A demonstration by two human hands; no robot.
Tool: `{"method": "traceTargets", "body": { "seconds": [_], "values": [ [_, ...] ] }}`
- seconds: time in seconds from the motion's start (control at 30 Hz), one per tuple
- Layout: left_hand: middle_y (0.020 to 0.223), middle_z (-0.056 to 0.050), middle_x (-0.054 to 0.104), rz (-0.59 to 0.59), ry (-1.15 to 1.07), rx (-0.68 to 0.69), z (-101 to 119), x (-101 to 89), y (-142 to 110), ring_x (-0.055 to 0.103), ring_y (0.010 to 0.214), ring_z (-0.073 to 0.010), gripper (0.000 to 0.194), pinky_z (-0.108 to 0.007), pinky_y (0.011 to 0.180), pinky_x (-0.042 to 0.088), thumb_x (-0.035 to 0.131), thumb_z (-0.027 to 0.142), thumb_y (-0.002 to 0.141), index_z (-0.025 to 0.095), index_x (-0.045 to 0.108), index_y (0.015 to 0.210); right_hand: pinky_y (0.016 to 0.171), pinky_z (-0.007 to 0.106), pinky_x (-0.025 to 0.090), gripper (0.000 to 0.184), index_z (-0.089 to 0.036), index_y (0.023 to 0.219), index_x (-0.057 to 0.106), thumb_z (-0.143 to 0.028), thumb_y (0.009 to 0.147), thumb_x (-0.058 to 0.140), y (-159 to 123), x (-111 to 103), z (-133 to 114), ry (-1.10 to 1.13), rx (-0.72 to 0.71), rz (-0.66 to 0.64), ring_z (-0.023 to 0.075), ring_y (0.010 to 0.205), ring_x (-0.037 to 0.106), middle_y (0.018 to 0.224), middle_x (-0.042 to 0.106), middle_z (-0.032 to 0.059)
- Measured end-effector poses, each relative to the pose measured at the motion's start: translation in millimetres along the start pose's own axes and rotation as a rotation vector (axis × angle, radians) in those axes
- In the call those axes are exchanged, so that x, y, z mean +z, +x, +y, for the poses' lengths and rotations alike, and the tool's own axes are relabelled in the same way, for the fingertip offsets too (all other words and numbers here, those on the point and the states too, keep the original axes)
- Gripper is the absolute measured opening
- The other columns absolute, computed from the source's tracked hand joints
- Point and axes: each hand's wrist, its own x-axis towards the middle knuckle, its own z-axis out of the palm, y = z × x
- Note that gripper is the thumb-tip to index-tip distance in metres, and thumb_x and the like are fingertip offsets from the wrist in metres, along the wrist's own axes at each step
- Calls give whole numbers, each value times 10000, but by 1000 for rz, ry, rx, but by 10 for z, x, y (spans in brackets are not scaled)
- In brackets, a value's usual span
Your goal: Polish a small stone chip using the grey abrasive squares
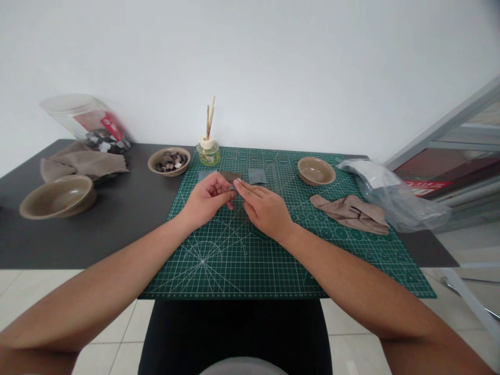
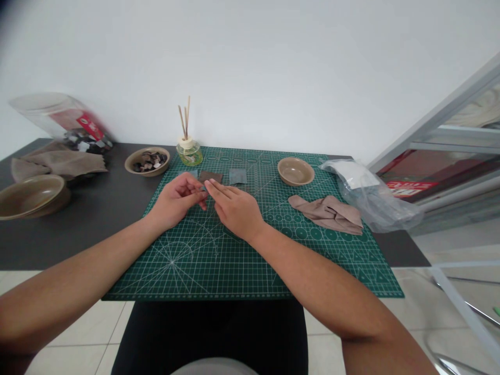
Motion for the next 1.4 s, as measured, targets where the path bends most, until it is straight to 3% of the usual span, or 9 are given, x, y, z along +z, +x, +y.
{"method": "traceTargets", "body": {
  "seconds": [0.27, 0.6, 0.97, 1.4],
  "values": [
    [622, 65, 660, -64, 38, -60, -1, -9, 8, 702, 574, -135, 201, -245, 567, 567, 725, 158, 737, 217, 539, 783, 1162, 398, 554, 532, -175, 1512, 593, -80, 1006, 457, 3, -2, -39, 16, -30, -27, 200, 1356, 660, 1535, 626, 70],
    [651, 19, 735, -36, 7, -66, -7, -31, -11, 744, 616, -148, 192, -256, 634, 608, 757, 249, 813, 203, 571, 825, 1137, 402, 574, 539, -166, 1511, 592, -70, 1000, 449, 7, -18, -19, 13, 15, -38, 208, 1316, 687, 1529, 628, 71],
    [638, 24, 739, -39, -5, -74, -6, -19, -12, 744, 600, -155, 156, -274, 610, 635, 728, 193, 784, 207, 573, 790, 1155, 400, 562, 557, -204, 1525, 583, -71, 997, 463, 11, -29, -34, 21, -7, -40, 200, 1349, 666, 1551, 606, 48],
    [622, 13, 738, -4, -57, -37, 11, -19, -6, 726, 564, -150, 273, -256, 577, 610, 846, 268, 777, 194, 584, 797, 1141, 383, 566, 538, -180, 1509, 592, -84, 999, 451, 1, -39, 5, 4, -5, -30, 194, 1326, 682, 1534, 623, 58]
  ]
}}
